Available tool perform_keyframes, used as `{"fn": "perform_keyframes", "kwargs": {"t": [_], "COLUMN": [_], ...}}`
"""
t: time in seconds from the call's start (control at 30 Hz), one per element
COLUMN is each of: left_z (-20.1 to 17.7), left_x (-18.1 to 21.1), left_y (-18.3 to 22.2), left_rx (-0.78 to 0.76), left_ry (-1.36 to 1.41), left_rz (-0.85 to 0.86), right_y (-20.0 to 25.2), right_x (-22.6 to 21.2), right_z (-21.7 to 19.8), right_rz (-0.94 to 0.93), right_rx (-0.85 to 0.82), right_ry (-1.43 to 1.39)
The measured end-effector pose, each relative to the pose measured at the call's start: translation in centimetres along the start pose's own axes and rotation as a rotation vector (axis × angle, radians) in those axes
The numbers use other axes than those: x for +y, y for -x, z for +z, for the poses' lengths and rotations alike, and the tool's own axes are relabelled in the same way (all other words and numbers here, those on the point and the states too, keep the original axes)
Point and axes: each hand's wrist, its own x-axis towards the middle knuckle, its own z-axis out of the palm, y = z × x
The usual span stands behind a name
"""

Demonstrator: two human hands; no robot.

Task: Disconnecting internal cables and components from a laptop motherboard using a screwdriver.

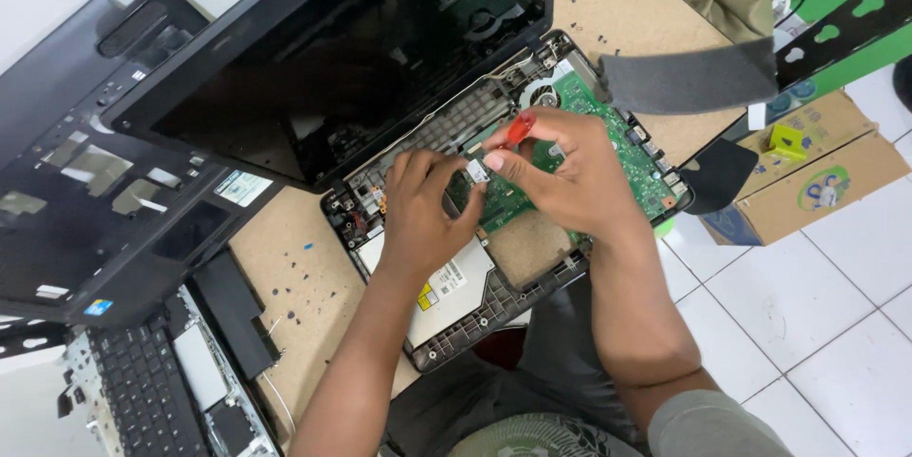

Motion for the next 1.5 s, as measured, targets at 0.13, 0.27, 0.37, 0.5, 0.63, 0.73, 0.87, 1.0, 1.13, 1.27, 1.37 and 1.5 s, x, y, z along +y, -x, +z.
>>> {"fn": "perform_keyframes", "kwargs": {"t": [0.13,0.27,0.37,0.5,0.63,0.73,0.87,1.0,1.13,1.27,1.37,1.5], "left_z": [0.0,-0.3,-1.0,-0.5,-1.3,-1.2,-0.5,-0.6,-0.3,-0.1,-0.1,0.4], "left_x": [-0.2,-0.2,0.4,1.4,4.1,4.8,4.2,4.1,3.7,3.4,3.1,2.0], "left_y": [0.4,0.9,1.6,2.8,2.9,3.5,3.8,3.7,3.7,3.7,3.4,3.5], "left_rx": [0.038,0.047,-0.003,-0.083,-0.096,-0.132,-0.055,-0.076,-0.083,-0.031,0.0,0.047], "left_ry": [-0.017,-0.03,-0.09,-0.286,-0.35,-0.445,-0.439,-0.412,-0.396,-0.38,-0.375,-0.352], "left_rz": [0.045,0.087,0.072,0.031,-0.047,-0.108,-0.088,-0.098,-0.107,-0.108,-0.1,-0.066], "right_y": [0.0,0.2,0.1,-0.3,-0.8,-1.3,-2.4,-2.3,-1.9,-1.6,-1.6,-1.6], "right_x": [-0.3,0.3,0.3,0.8,0.8,0.4,2.1,5.4,6.0,6.4,6.8,6.7], "right_z": [0.2,0.4,1.0,1.8,2.4,2.8,2.9,2.8,3.2,3.4,3.6,3.8], "right_rz": [-0.004,-0.062,-0.044,-0.037,-0.073,-0.071,-0.138,-0.132,-0.118,-0.114,-0.122,-0.135], "right_rx": [-0.007,0.022,0.021,0.001,-0.032,-0.063,-0.116,-0.186,-0.169,-0.125,-0.113,-0.101], "right_ry": [0.003,0.077,0.113,0.162,0.239,0.3,0.259,0.195,0.163,0.125,0.106,0.104]}}
